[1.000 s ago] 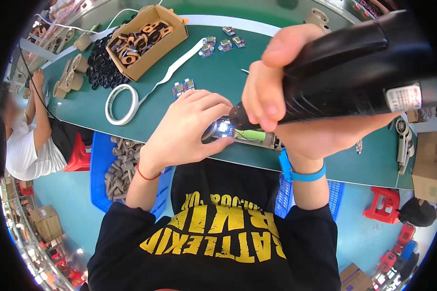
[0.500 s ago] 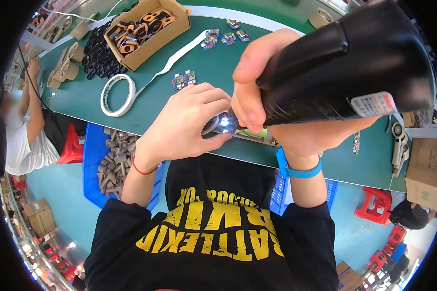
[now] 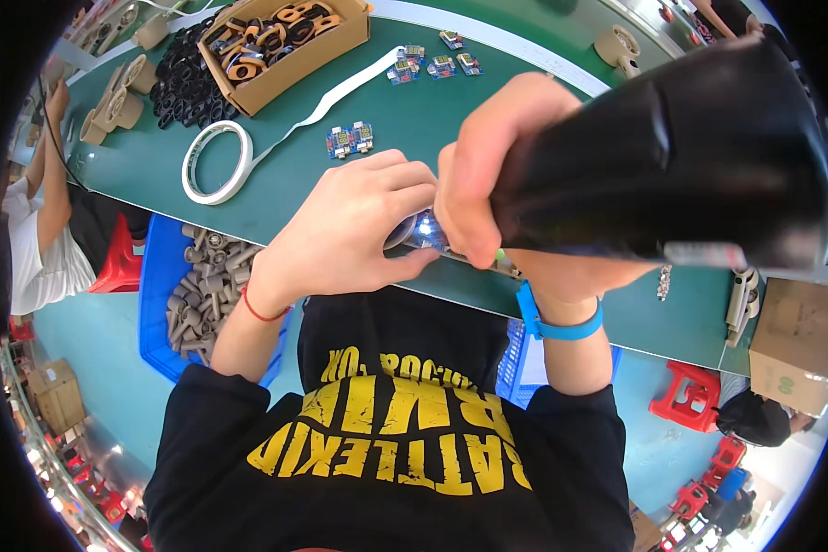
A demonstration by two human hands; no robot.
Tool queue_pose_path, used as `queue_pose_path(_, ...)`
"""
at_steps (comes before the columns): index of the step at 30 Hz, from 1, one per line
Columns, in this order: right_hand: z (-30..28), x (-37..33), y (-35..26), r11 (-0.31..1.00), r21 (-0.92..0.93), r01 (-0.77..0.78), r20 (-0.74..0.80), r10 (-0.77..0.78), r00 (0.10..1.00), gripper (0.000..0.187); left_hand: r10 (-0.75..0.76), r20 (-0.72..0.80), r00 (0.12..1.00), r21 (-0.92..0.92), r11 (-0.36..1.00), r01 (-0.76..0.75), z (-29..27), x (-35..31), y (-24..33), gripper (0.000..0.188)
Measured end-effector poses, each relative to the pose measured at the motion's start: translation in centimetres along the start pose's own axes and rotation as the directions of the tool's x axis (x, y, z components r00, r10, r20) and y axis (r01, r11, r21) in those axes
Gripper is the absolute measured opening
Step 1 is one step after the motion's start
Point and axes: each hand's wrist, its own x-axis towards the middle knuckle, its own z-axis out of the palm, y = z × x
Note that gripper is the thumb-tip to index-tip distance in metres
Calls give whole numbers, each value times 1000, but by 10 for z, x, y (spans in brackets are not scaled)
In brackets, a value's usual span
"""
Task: Assembling a handheld rechargeable fan by installing the motor, battery, and circuit board into the housing and securing it with screws.
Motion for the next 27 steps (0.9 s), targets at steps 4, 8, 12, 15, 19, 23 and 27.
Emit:
queue_pose_path(4, -2, 8, 2, 999, 12, -45, 62, 44, 997, 52, -11, 13, 1000, 5, 1000, 11, -2, 2, -2, 29)
queue_pose_path(8, -7, 18, 2, 991, 29, -131, 130, 126, 984, 51, -6, -12, 1000, -8, 1000, 6, -2, 5, -4, 26)
queue_pose_path(12, -6, 15, -11, 977, -36, -212, 40, 213, 976, 53, 43, -35, 998, -29, 999, -44, -1, 13, -2, 24)
queue_pose_path(15, 6, 4, -6, 987, -41, -157, -258, 141, 956, 57, 40, -40, 998, -29, 999, -41, -2, 11, -1, 27)
queue_pose_path(19, 4, -1, 9, 964, 184, -190, -237, 231, 944, 52, 29, -10, 1000, -29, 999, -29, -6, 8, 4, 29)
queue_pose_path(23, 10, -4, 14, 945, 318, -83, -216, 157, 964, 53, 27, 8, 1000, -15, 1000, -27, -9, 4, 6, 28)
queue_pose_path(27, 10, -5, 12, 964, 253, -78, -193, 130, 973, 63, 42, 5, 999, -3, 999, -42, -12, 6, 8, 28)
